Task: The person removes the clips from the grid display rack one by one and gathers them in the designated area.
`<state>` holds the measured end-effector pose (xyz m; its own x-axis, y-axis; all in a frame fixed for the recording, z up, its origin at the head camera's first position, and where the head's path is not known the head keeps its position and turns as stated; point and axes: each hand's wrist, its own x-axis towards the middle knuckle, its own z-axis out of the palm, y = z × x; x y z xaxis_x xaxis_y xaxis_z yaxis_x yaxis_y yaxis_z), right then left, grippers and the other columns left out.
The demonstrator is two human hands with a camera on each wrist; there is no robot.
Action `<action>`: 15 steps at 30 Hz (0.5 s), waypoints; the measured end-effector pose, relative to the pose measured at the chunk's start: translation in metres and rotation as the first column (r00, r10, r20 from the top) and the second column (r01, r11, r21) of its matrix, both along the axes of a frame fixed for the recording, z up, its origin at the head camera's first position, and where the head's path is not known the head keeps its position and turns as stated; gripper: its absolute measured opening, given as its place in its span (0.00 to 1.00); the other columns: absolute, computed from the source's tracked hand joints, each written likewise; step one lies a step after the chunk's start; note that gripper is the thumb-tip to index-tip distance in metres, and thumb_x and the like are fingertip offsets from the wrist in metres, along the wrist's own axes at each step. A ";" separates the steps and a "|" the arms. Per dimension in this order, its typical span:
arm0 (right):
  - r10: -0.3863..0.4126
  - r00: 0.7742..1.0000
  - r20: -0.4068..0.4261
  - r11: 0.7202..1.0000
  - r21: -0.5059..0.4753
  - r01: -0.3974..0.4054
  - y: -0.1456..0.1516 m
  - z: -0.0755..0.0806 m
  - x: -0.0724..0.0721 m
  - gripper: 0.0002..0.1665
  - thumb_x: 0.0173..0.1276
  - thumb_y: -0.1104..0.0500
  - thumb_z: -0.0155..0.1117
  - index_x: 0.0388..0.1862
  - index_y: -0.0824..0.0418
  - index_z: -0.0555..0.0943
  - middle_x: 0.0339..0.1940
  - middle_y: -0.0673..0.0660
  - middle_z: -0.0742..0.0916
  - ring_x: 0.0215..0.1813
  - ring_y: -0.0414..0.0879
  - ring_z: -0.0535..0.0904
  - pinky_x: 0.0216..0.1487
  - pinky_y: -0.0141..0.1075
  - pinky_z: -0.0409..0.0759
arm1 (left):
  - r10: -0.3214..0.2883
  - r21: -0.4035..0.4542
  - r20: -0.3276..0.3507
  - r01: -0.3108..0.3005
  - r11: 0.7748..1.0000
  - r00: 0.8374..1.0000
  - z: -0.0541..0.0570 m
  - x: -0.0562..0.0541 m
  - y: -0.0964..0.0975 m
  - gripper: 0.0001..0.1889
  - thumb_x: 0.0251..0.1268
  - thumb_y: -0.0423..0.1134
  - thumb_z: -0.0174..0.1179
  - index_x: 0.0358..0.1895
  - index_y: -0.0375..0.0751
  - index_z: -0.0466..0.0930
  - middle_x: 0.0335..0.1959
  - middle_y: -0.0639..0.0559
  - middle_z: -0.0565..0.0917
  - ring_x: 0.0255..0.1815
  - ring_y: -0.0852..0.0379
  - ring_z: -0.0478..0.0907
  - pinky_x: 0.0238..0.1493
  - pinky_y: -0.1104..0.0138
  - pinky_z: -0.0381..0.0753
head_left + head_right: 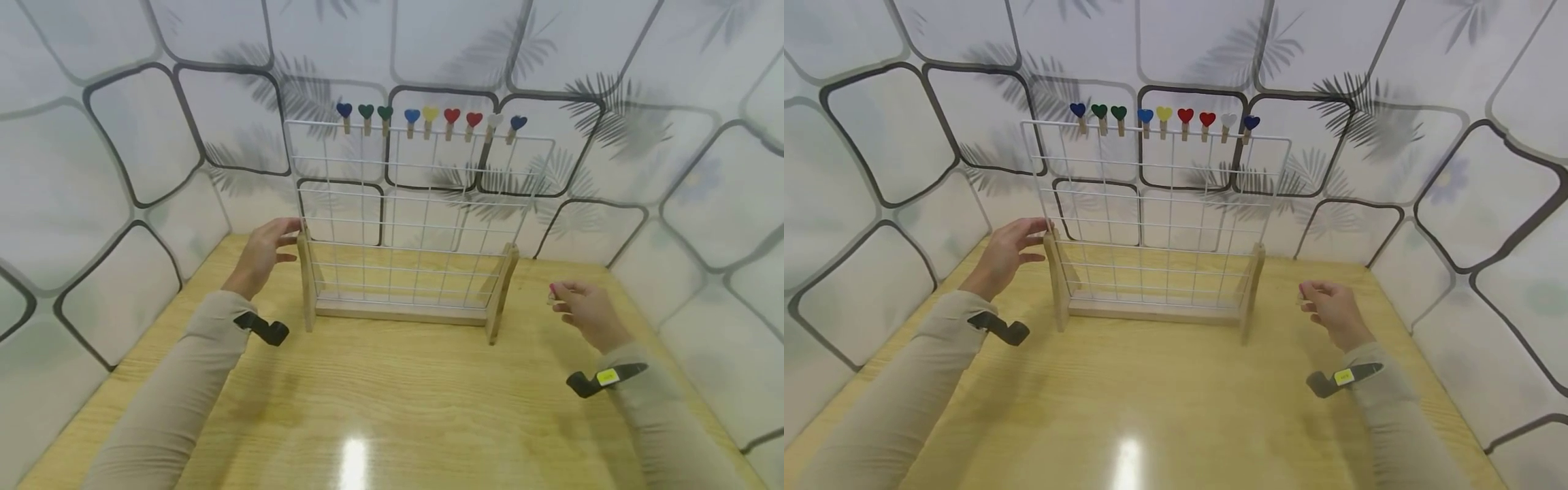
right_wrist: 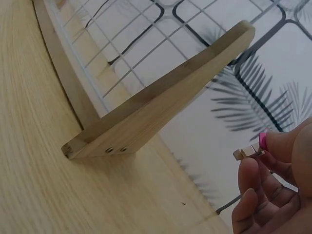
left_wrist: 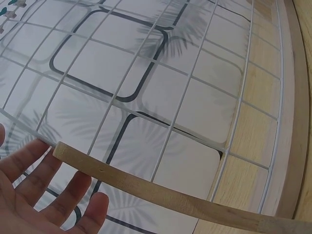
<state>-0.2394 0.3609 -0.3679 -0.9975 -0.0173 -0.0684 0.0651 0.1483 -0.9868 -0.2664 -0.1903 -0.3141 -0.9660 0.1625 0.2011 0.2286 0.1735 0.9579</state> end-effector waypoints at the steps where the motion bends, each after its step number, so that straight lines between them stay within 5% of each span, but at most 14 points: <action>1: 0.001 1.000 0.003 1.000 0.019 -0.001 0.001 -0.005 0.000 0.08 0.72 0.51 0.60 0.33 0.46 0.83 0.32 0.43 0.83 0.31 0.36 0.80 0.29 0.28 0.77 | 0.000 0.001 0.000 0.000 1.000 1.000 0.000 0.000 0.000 0.29 0.81 0.49 0.30 0.69 0.27 0.61 0.71 0.37 0.62 0.65 0.39 0.65 0.54 0.54 0.72; 8: -0.017 0.999 0.036 0.989 0.149 0.012 0.007 -0.038 -0.002 0.09 0.73 0.48 0.58 0.38 0.49 0.82 0.33 0.44 0.84 0.34 0.37 0.81 0.31 0.30 0.78 | 0.004 -0.009 -0.015 -0.004 1.000 1.000 -0.002 -0.002 -0.001 0.29 0.81 0.49 0.32 0.69 0.28 0.62 0.71 0.37 0.62 0.64 0.39 0.66 0.52 0.57 0.74; 15: -0.039 0.999 0.035 0.977 0.210 0.031 0.006 -0.063 -0.003 0.28 0.74 0.52 0.59 0.53 0.80 0.73 0.32 0.47 0.83 0.32 0.37 0.81 0.32 0.31 0.80 | 0.002 -0.014 -0.023 -0.002 1.000 1.000 -0.002 -0.001 -0.001 0.30 0.81 0.51 0.32 0.69 0.28 0.62 0.71 0.37 0.63 0.64 0.40 0.66 0.55 0.50 0.72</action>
<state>-0.2426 0.3673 -0.4305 -0.9938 0.0362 -0.1054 0.1114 0.3481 -0.9308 -0.2678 -0.1908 -0.3165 -0.9615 0.1637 0.2207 0.2499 0.1875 0.9499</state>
